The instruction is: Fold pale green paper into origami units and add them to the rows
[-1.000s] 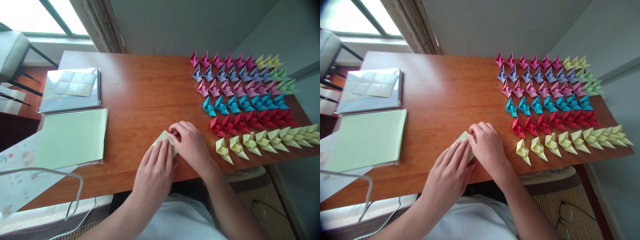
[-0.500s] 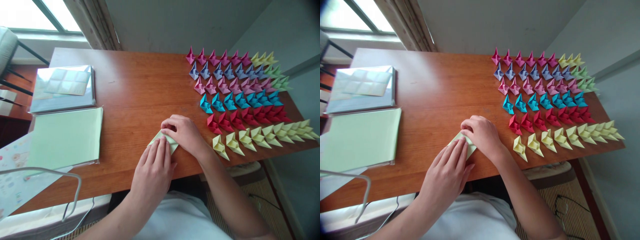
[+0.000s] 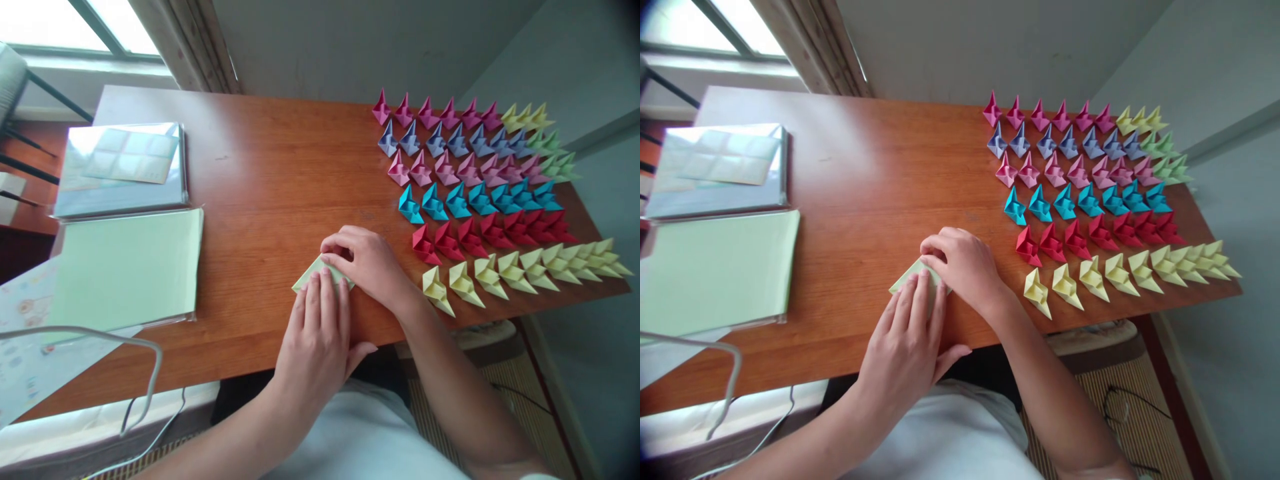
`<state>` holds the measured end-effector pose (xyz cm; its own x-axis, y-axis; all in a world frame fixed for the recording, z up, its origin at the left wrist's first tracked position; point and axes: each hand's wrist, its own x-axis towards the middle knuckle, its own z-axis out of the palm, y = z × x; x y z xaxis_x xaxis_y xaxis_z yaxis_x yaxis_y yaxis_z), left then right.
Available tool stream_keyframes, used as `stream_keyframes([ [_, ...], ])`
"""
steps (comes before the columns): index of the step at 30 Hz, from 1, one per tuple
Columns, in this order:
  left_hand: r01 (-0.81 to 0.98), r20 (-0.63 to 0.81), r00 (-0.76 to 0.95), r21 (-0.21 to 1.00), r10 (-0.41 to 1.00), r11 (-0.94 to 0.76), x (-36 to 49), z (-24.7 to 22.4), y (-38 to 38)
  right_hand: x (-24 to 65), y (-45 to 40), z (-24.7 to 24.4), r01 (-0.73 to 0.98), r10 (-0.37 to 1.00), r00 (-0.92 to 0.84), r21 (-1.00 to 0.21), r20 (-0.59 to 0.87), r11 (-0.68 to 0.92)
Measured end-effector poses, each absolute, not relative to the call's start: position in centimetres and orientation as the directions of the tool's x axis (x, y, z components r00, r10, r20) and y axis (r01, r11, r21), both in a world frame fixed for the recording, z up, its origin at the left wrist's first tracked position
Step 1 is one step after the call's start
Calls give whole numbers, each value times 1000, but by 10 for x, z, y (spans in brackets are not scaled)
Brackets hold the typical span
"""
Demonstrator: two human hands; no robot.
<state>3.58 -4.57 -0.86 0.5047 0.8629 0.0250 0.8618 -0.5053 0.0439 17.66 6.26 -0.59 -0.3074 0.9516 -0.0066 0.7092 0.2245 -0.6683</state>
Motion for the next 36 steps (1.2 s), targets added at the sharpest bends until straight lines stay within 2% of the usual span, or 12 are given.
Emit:
stream_keyframes([
  [5,861,-30,508,55,861,-506,39,-4,-43,183,55,-6,618,953,-292,-746,75,248],
  [9,856,-46,516,57,855,-514,40,-1,-40,190,37,-5,563,965,-180,-784,193,262],
  [11,851,-38,525,44,850,-523,39,-1,-40,194,24,-6,608,960,-132,-745,248,276],
  [14,833,-5,554,14,833,-554,36,-2,-38,200,1,-11,714,943,-157,-625,295,315],
  [20,813,51,582,1,812,-582,30,-6,-36,201,-30,-22,805,937,-239,-488,256,338],
  [26,800,30,598,33,801,-599,20,-6,-38,199,-36,-21,894,921,-322,-248,220,372],
  [30,780,37,624,26,780,-625,5,-4,-35,199,-37,-20,902,914,-338,-202,224,383],
  [36,807,104,587,6,803,-591,-28,-3,-38,198,-36,-20,903,917,-326,-210,231,374],
])
